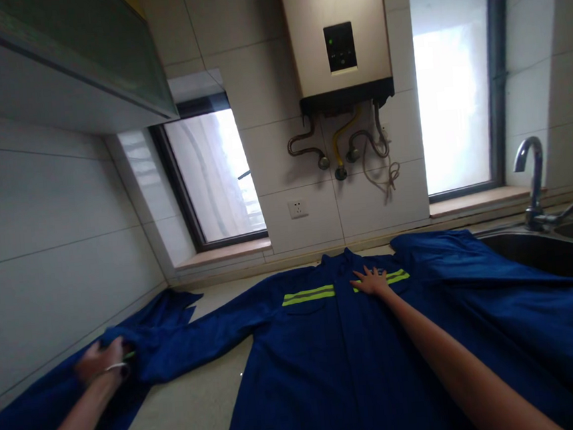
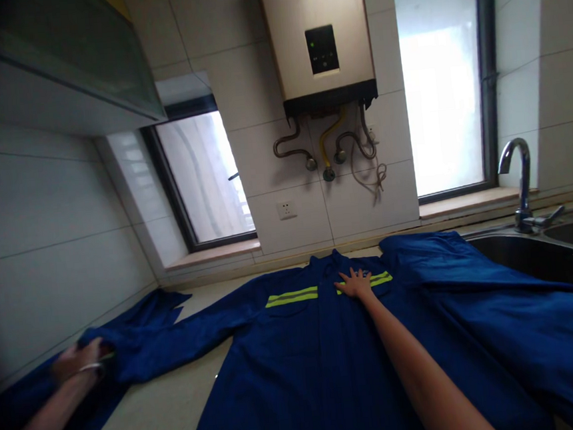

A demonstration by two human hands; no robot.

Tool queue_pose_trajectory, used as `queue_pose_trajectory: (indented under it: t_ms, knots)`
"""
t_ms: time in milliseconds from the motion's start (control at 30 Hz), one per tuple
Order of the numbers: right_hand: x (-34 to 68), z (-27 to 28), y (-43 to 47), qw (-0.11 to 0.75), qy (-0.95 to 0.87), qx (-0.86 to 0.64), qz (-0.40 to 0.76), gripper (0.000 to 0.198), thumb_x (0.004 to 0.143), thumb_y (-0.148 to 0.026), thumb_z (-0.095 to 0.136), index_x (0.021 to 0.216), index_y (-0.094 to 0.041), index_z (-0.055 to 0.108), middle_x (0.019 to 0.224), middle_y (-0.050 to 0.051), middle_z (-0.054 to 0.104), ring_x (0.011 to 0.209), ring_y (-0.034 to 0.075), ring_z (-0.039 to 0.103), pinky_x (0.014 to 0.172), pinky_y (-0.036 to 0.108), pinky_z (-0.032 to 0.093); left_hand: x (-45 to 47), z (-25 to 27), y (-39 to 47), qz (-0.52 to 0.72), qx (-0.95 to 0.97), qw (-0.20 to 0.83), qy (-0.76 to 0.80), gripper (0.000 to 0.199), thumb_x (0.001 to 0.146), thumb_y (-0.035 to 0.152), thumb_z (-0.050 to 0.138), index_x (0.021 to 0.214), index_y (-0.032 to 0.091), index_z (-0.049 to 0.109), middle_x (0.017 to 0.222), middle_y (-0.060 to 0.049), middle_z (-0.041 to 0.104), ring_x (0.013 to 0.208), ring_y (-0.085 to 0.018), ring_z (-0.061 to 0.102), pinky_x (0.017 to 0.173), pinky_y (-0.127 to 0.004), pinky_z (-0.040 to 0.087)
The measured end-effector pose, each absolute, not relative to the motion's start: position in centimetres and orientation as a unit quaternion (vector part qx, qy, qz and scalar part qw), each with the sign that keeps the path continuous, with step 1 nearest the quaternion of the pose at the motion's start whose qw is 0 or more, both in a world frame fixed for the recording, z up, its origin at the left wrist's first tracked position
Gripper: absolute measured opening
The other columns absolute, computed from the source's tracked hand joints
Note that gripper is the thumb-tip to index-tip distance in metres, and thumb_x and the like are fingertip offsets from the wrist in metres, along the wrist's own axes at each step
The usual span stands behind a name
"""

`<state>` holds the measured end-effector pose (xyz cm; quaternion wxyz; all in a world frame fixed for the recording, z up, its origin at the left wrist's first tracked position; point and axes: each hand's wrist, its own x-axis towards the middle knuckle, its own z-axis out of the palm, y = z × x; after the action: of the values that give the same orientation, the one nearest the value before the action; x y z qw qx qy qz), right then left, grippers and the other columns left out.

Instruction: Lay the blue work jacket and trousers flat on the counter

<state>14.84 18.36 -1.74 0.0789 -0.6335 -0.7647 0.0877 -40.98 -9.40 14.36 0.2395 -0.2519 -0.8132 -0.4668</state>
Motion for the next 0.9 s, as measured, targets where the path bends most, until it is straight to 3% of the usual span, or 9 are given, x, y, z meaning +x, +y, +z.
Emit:
queue_pose_trajectory:
  t_ms: [100,200,300,433,600,733,800,900]
  knots:
    - [14.8,-1.7,18.3,0.078,-0.763,-0.636,0.087,0.073,0.076,-0.076,0.022,0.139,-0.040,0.025,0.150,0.006,0.014,0.132,0.041,0.010,0.095,0.066,0.000,-36.2,14.3,-6.4,-0.392,-0.442,0.261,-0.764,0.028,0.081,0.033,0.046,0.104,0.023,0.058,0.071,0.007,0.064,0.069,-0.012,0.059,0.070,-0.026,0.048]
    - [14.7,-1.7,18.3,0.076,-0.761,-0.639,0.085,0.073,0.076,-0.076,0.022,0.139,-0.040,0.026,0.150,0.006,0.014,0.132,0.042,0.010,0.094,0.066,0.000,-27.8,12.6,-5.6,-0.255,-0.740,0.277,-0.558,0.034,0.087,0.022,0.039,0.118,0.022,0.051,0.095,-0.003,0.064,0.087,-0.016,0.059,0.082,-0.027,0.048]
    - [14.8,-1.7,18.2,0.078,-0.762,-0.637,0.085,0.072,0.076,-0.076,0.022,0.139,-0.040,0.026,0.149,0.007,0.015,0.132,0.042,0.010,0.094,0.067,0.000,-19.6,9.2,-6.9,-0.075,-0.886,0.258,-0.378,0.039,0.089,0.013,0.032,0.124,0.022,0.047,0.101,-0.009,0.062,0.090,-0.017,0.058,0.078,-0.028,0.049]
    - [15.0,-1.8,18.1,0.082,-0.765,-0.634,0.083,0.073,0.076,-0.075,0.023,0.139,-0.039,0.026,0.149,0.007,0.016,0.132,0.042,0.011,0.094,0.067,0.001,-14.8,4.8,-8.9,0.020,-0.927,0.243,-0.286,0.038,0.091,0.014,0.031,0.125,0.021,0.045,0.100,-0.011,0.062,0.085,-0.017,0.059,0.065,-0.025,0.050]
    - [14.9,-1.9,18.1,0.095,-0.764,-0.633,0.080,0.073,0.075,-0.077,0.025,0.138,-0.039,0.029,0.148,0.007,0.018,0.131,0.042,0.013,0.094,0.067,0.002,-15.2,4.0,-9.3,0.027,-0.928,0.197,-0.314,0.038,0.090,0.018,0.036,0.127,0.024,0.043,0.105,-0.011,0.062,0.088,-0.018,0.058,0.061,-0.024,0.047]
    - [14.9,-1.2,17.2,0.109,-0.758,-0.639,0.079,0.069,0.078,-0.072,0.031,0.137,-0.036,0.034,0.147,0.008,0.022,0.129,0.043,0.017,0.094,0.067,0.003,-14.4,4.6,-9.4,-0.003,-0.918,0.105,-0.382,0.038,0.089,0.029,0.039,0.127,0.028,0.044,0.103,-0.007,0.063,0.091,-0.019,0.057,0.068,-0.027,0.046]
    - [14.8,-0.5,16.3,0.148,-0.757,-0.635,0.045,0.063,0.081,-0.061,0.038,0.136,-0.029,0.038,0.145,0.011,0.025,0.128,0.042,0.020,0.095,0.066,0.004,-13.4,4.5,-9.5,-0.057,-0.876,0.057,-0.475,0.038,0.088,0.039,0.041,0.122,0.026,0.049,0.097,-0.006,0.064,0.088,-0.019,0.057,0.073,-0.028,0.046]
    - [14.0,0.4,14.1,0.197,-0.804,-0.561,-0.008,0.047,0.084,-0.033,0.044,0.128,-0.018,0.049,0.141,0.014,0.032,0.128,0.036,0.023,0.102,0.057,0.006,-11.6,4.2,-9.5,-0.108,-0.773,0.024,-0.624,0.034,0.086,0.045,0.039,0.100,0.022,0.060,0.090,-0.007,0.063,0.084,-0.020,0.059,0.076,-0.030,0.045]
